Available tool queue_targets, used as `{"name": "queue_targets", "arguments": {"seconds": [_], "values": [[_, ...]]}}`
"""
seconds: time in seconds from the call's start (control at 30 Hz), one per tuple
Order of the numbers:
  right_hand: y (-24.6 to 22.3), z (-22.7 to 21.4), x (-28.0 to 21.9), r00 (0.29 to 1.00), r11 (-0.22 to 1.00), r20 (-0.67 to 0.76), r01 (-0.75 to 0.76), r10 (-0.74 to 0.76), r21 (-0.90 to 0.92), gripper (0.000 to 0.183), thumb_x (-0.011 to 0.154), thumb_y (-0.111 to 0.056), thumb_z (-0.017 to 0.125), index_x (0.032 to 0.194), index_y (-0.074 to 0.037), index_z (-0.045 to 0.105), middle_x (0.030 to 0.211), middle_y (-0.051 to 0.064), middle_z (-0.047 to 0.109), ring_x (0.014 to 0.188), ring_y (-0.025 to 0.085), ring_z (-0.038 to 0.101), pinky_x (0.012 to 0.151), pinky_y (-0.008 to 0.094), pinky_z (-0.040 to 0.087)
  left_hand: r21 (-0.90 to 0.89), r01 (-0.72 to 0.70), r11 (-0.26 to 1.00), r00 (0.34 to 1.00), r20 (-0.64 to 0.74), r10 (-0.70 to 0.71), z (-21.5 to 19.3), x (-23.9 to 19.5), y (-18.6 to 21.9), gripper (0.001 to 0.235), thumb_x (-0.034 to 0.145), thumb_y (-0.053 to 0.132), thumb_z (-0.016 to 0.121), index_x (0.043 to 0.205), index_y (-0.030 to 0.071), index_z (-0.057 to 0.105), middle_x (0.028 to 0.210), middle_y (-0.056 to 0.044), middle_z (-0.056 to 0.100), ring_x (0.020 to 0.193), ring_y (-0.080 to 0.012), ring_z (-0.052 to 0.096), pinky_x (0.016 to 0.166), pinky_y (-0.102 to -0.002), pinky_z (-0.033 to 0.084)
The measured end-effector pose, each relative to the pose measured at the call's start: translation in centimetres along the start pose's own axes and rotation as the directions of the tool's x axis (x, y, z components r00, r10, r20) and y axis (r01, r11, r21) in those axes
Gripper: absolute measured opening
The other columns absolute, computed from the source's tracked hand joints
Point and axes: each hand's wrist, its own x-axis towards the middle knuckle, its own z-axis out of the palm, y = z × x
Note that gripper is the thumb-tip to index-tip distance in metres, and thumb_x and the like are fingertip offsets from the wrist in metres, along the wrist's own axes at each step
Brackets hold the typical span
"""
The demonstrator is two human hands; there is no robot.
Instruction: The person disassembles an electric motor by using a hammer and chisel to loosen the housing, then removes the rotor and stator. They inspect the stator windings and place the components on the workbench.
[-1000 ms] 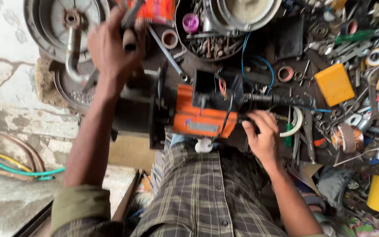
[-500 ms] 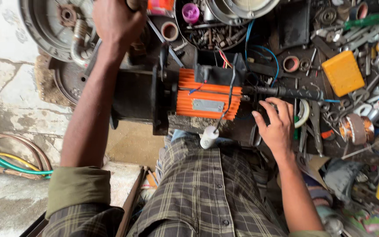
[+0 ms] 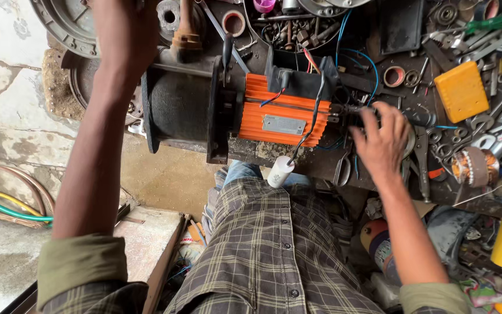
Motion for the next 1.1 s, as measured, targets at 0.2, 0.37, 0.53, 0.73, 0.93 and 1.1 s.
{"name": "queue_targets", "arguments": {"seconds": [0.2,0.37,0.53,0.73,0.93,1.1], "values": [[3.2,2.3,0.9,0.995,0.994,0.086,0.056,-0.048,-0.093,0.041,0.092,-0.038,0.089,0.119,-0.011,0.074,0.105,0.005,0.063,0.106,0.023,0.059,0.097,0.042,0.042,-0.341,-0.100,0.935,0.992,-0.109,0.067,-7.3,-4.5,9.7,0.018,0.107,0.004,0.051,0.092,0.000,0.061,0.072,-0.011,0.062,0.062,-0.0154,0.063,0.050,-0.030,0.045],[5.0,2.5,2.5,0.989,0.991,0.053,0.136,-0.136,0.006,0.046,0.085,-0.049,0.086,0.113,-0.013,0.076,0.085,0.005,0.068,0.086,0.024,0.067,0.075,0.039,0.045,-0.378,-0.347,0.858,0.920,0.039,0.390,-8.9,-12.1,21.5,0.039,0.087,0.035,0.084,0.088,0.004,0.060,0.074,-0.005,0.058,0.060,-0.0180,0.057,0.050,-0.035,0.046],[6.6,0.6,-0.5,0.992,0.991,0.052,0.115,-0.112,-0.065,0.050,0.092,-0.059,0.086,0.108,-0.013,0.076,0.073,0.006,0.066,0.071,0.025,0.065,0.063,0.039,0.044,-0.516,-0.088,0.852,0.816,0.454,0.359,-7.1,-18.3,26.8,0.042,0.077,0.030,0.073,0.106,0.003,0.057,0.094,-0.013,0.057,0.086,-0.0315,0.062,0.071,-0.043,0.053],[10.2,-2.4,-6.4,0.988,0.983,-0.058,-0.151,0.146,-0.105,0.046,0.092,-0.062,0.083,0.107,-0.019,0.080,0.077,0.006,0.073,0.067,0.025,0.067,0.063,0.042,0.048,-0.435,0.014,0.900,0.821,0.519,0.238,-1.3,-23.3,27.8,0.033,0.087,0.026,0.072,0.099,0.004,0.050,0.100,-0.014,0.055,0.092,-0.0324,0.061,0.073,-0.043,0.054],[7.5,-3.2,-15.1,0.679,0.027,0.542,-0.635,0.495,0.772,0.065,0.102,-0.065,0.064,0.116,-0.002,0.069,0.076,0.004,0.061,0.062,0.015,0.053,0.057,0.033,0.038,-0.376,-0.489,0.787,0.733,0.312,0.605,1.2,-23.8,28.3,0.017,0.095,0.017,0.066,0.101,0.017,0.050,0.100,-0.003,0.058,0.095,-0.0242,0.067,0.077,-0.037,0.060],[5.6,-1.9,-19.1,0.742,-0.567,0.615,-0.395,0.266,0.723,0.071,0.108,-0.071,0.040,0.100,-0.006,0.065,0.064,-0.003,0.043,0.051,0.009,0.038,0.053,0.028,0.035,-0.346,-0.660,0.667,0.652,0.178,0.737,5.0,-21.1,26.5,0.025,0.087,0.022,0.063,0.107,0.023,0.049,0.114,-0.005,0.062,0.104,-0.0305,0.070,0.085,-0.038,0.061]]}}
